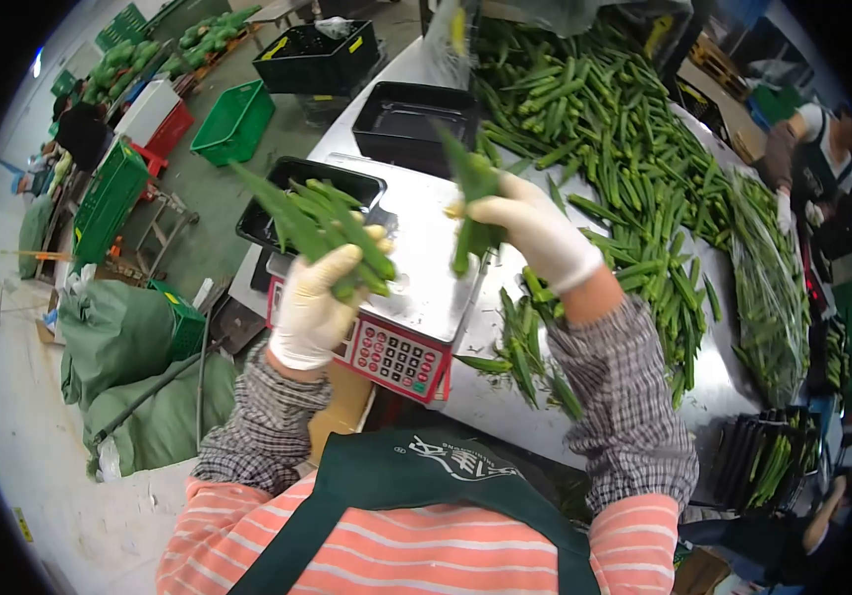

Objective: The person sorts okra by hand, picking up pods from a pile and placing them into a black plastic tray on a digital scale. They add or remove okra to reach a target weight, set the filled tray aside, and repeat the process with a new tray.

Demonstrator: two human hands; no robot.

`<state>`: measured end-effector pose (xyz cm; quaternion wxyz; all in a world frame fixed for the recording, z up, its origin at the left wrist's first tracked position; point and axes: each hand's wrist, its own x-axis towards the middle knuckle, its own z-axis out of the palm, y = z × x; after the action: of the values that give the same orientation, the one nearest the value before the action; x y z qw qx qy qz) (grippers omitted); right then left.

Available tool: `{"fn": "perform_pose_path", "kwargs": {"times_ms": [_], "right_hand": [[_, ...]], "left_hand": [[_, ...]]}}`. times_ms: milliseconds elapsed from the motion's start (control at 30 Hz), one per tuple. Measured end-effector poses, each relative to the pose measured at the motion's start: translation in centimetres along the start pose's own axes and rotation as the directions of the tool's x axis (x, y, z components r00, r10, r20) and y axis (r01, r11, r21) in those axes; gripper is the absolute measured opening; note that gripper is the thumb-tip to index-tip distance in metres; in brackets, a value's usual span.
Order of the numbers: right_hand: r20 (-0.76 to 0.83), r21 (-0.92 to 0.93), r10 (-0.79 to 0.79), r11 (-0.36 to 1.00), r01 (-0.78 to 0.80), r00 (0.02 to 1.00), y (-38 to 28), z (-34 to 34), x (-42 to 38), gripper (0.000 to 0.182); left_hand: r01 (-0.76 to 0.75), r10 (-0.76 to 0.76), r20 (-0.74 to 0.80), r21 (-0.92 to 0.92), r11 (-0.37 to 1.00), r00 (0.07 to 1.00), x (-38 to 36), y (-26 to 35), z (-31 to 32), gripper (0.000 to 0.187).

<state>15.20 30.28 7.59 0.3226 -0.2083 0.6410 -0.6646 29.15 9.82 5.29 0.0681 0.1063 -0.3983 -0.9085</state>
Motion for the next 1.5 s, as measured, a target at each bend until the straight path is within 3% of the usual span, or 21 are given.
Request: {"fn": "perform_pose_path", "kwargs": {"times_ms": [133,200,300,367,400,467,500,600,667,767,900,1000,1033,1133,1200,1233,1267,1333,1400,1467,1500], "right_hand": [[0.097,-0.318,-0.05,0.945,0.078,0.994,-2.1,8.0,8.3,0.041],[0.112,-0.549,-0.04,0.83,0.096,0.993,-2.0,10.8,11.7,0.04],[0.127,-0.743,-0.026,0.66,0.113,0.992,0.2,12.9,14.9,0.044],[0.136,-0.804,-0.062,0.576,0.147,0.989,1.2,12.4,15.2,0.044],[0.161,-0.787,-0.082,0.591,0.178,0.983,0.6,11.4,14.7,0.044],[0.142,-0.687,-0.194,0.686,0.238,0.971,-0.2,8.3,12.6,0.037],[0.108,-0.62,-0.207,0.75,0.229,0.972,-0.7,6.4,11.4,0.035],[-0.142,-0.618,-0.181,0.785,0.056,0.973,-0.2,0.0,7.9,0.032],[-0.269,-0.513,-0.059,0.854,-0.091,0.961,0.1,-2.8,5.0,0.029],[-0.349,-0.473,0.027,0.858,-0.201,0.937,1.6,-5.9,1.3,0.03],[-0.423,-0.392,0.108,0.873,-0.29,0.9,3.5,-7.5,-1.6,0.031],[-0.407,-0.369,0.129,0.883,-0.291,0.905,3.6,-7.6,-2.7,0.031],[-0.397,-0.359,0.127,0.89,-0.281,0.909,4.0,-7.8,-2.8,0.032],[-0.42,-0.359,0.124,0.887,-0.291,0.899,4.1,-7.4,-3.3,0.032],[-0.439,-0.371,0.084,0.89,-0.265,0.895,4.8,-8.1,-3.7,0.03],[-0.46,-0.374,0.055,0.893,-0.249,0.886,4.9,-8.6,-4.2,0.028],[-0.484,-0.44,-0.022,0.87,-0.222,0.875,5.0,-9.4,-4.7,0.026],[-0.61,-0.4,-0.07,0.887,-0.231,0.789,5.3,-11.7,-5.9,0.027],[-0.699,-0.415,-0.066,0.848,-0.33,0.712,6.4,-14.7,-7.0,0.027],[-0.696,-0.528,-0.075,0.727,-0.439,0.714,8.9,-17.4,-7.7,0.026],[-0.679,-0.572,-0.047,0.659,-0.488,0.733,9.2,-17.5,-7.9,0.025]], "left_hand": [[-0.025,0.027,-0.129,0.019,1.0,0.991,1.6,3.8,-5.2,0.032],[0.015,-0.02,-0.232,-0.021,1.0,0.972,2.7,4.2,-5.9,0.032],[0.093,-0.109,-0.391,-0.059,0.994,0.914,2.5,4.7,-6.2,0.03],[0.054,-0.069,-0.19,-0.079,0.995,0.979,0.7,5.7,-7.0,0.028],[0.037,-0.046,-0.088,-0.094,0.995,0.995,0.0,6.4,-7.9,0.028],[-0.143,0.143,-0.052,0.006,0.99,0.988,-1.1,9.0,-9.4,0.034],[-0.208,0.219,-0.165,0.084,0.975,0.962,-1.1,10.7,-10.3,0.041],[-0.297,0.332,-0.291,0.159,0.942,0.898,0.2,15.1,-15.3,0.041],[-0.279,0.415,-0.314,0.397,0.874,0.854,1.0,16.6,-16.9,0.04],[-0.213,0.476,-0.191,0.711,0.67,0.858,2.4,16.9,-16.9,0.039],[-0.187,0.444,-0.032,0.877,0.443,0.896,4.6,16.4,-16.6,0.034],[-0.06,0.438,0.111,0.99,-0.128,0.892,5.4,15.8,-15.7,0.029],[-0.165,0.482,0.241,0.967,-0.196,0.842,5.5,15.1,-15.5,0.025],[-0.312,0.387,0.436,0.886,-0.343,0.812,6.0,15.0,-14.5,0.025],[-0.258,0.474,0.357,0.93,-0.264,0.805,5.6,14.9,-13.7,0.022],[-0.173,0.464,0.199,0.98,-0.099,0.863,6.1,15.0,-15.0,0.022],[-0.197,0.473,0.119,0.973,0.12,0.873,6.5,14.6,-15.8,0.026],[-0.132,0.34,0.049,0.965,0.227,0.939,7.8,14.8,-18.4,0.03],[0.073,0.14,-0.113,0.961,0.265,0.984,8.9,14.5,-18.8,0.032],[-0.026,0.195,-0.022,0.97,0.241,0.981,9.7,13.0,-18.5,0.029],[-0.021,0.167,-0.031,0.954,0.298,0.985,9.7,12.6,-17.8,0.03]]}}
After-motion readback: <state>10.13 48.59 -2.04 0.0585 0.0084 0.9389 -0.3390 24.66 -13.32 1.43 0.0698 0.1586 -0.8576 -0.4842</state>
